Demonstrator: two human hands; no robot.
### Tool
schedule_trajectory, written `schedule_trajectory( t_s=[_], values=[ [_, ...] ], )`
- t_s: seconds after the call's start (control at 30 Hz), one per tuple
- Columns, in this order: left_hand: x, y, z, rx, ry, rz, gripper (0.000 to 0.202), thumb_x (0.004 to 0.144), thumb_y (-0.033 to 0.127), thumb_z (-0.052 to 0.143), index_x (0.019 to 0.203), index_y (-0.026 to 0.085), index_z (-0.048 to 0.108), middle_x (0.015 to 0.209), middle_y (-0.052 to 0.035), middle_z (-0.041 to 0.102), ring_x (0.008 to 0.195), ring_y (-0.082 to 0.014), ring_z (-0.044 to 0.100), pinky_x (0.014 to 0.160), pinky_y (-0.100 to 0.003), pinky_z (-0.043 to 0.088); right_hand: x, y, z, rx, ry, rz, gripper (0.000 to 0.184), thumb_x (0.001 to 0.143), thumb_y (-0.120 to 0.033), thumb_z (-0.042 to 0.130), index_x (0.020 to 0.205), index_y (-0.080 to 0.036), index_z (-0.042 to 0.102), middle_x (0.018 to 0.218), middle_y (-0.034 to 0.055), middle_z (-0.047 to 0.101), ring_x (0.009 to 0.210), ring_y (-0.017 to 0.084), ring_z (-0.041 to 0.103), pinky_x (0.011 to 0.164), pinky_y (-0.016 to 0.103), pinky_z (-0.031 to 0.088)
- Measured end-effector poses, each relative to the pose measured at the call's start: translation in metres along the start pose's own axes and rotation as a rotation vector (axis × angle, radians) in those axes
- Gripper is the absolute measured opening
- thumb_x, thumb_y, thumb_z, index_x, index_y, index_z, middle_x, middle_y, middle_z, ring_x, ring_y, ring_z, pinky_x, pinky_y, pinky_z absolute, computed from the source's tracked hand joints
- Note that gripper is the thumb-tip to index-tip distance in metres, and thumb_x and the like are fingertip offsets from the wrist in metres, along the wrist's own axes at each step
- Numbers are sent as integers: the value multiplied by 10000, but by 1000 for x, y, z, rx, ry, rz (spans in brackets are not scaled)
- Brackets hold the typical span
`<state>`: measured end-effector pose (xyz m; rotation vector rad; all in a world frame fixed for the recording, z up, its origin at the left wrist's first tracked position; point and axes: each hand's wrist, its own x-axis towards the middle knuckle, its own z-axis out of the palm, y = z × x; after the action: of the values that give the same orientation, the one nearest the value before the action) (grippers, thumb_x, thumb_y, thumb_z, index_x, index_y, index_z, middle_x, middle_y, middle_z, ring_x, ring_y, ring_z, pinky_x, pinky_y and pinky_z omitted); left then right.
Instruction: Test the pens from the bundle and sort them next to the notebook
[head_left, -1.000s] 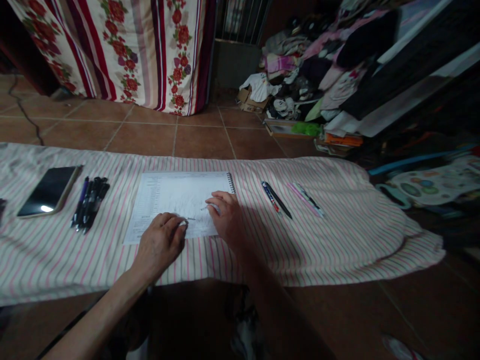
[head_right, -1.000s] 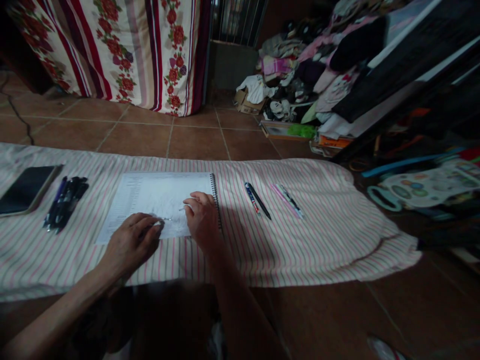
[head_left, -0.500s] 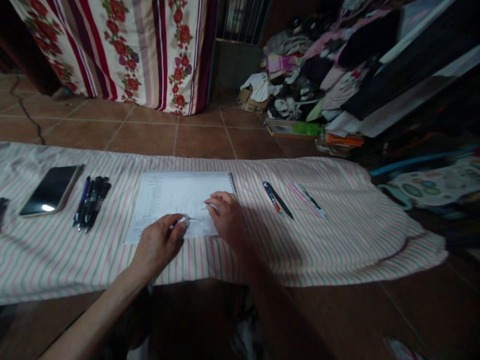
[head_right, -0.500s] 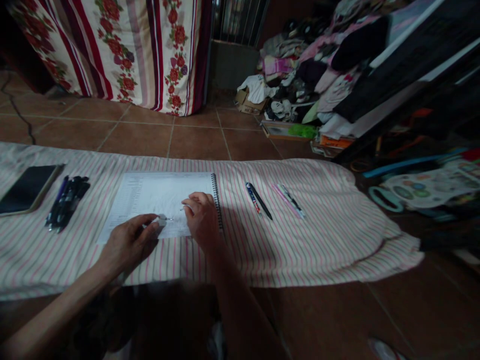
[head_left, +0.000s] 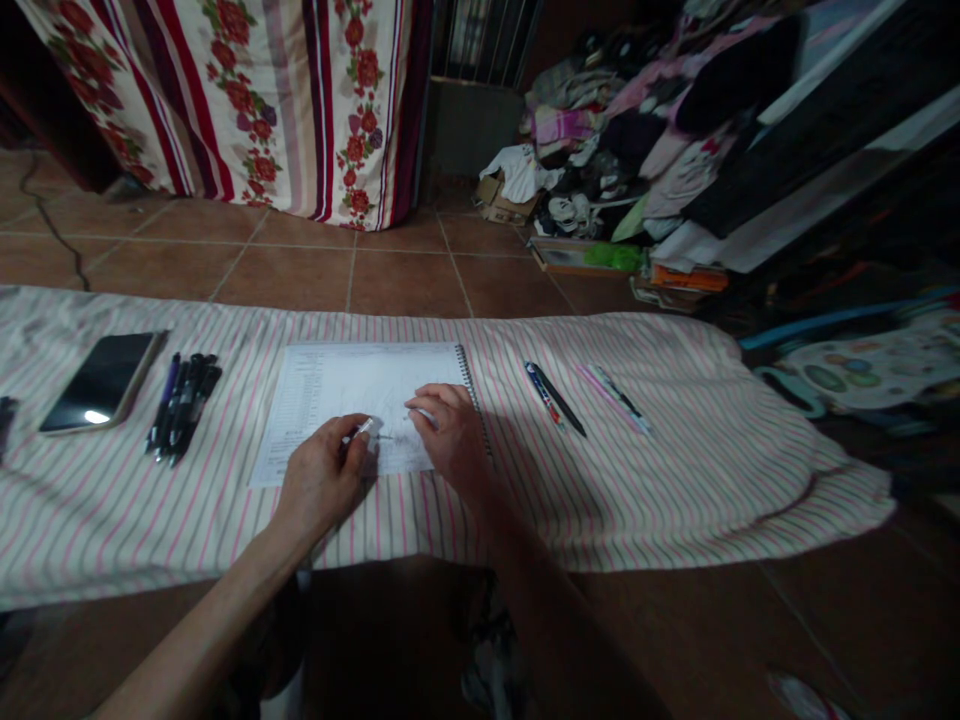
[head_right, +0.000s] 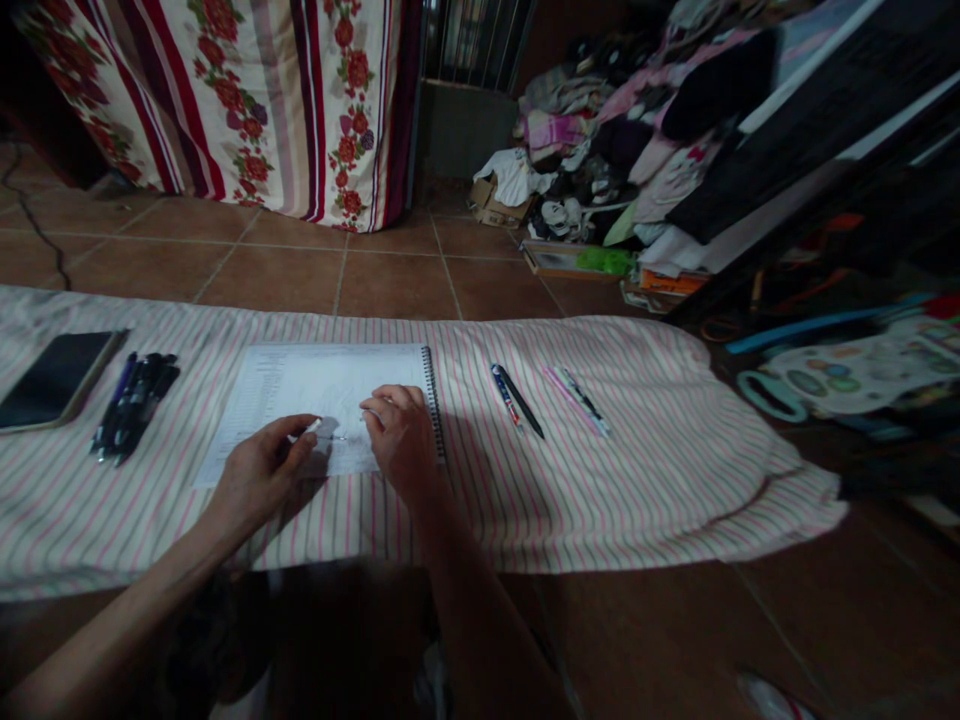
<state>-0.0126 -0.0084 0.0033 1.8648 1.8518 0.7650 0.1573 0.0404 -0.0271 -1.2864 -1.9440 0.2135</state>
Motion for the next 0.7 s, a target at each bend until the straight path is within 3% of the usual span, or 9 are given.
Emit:
schedule_trajectory(
  t_s=[0.7],
  values=[
    [4,8,5,-26,-13,-42,281,820,300,434,976,167,627,795,-62,679,671,-186,622,602,-314,464,0,2,-1,-71,-7,52,135,763,-145,604,801,-211,715,870,63,608,880,204,504,800,345,437]
  ],
)
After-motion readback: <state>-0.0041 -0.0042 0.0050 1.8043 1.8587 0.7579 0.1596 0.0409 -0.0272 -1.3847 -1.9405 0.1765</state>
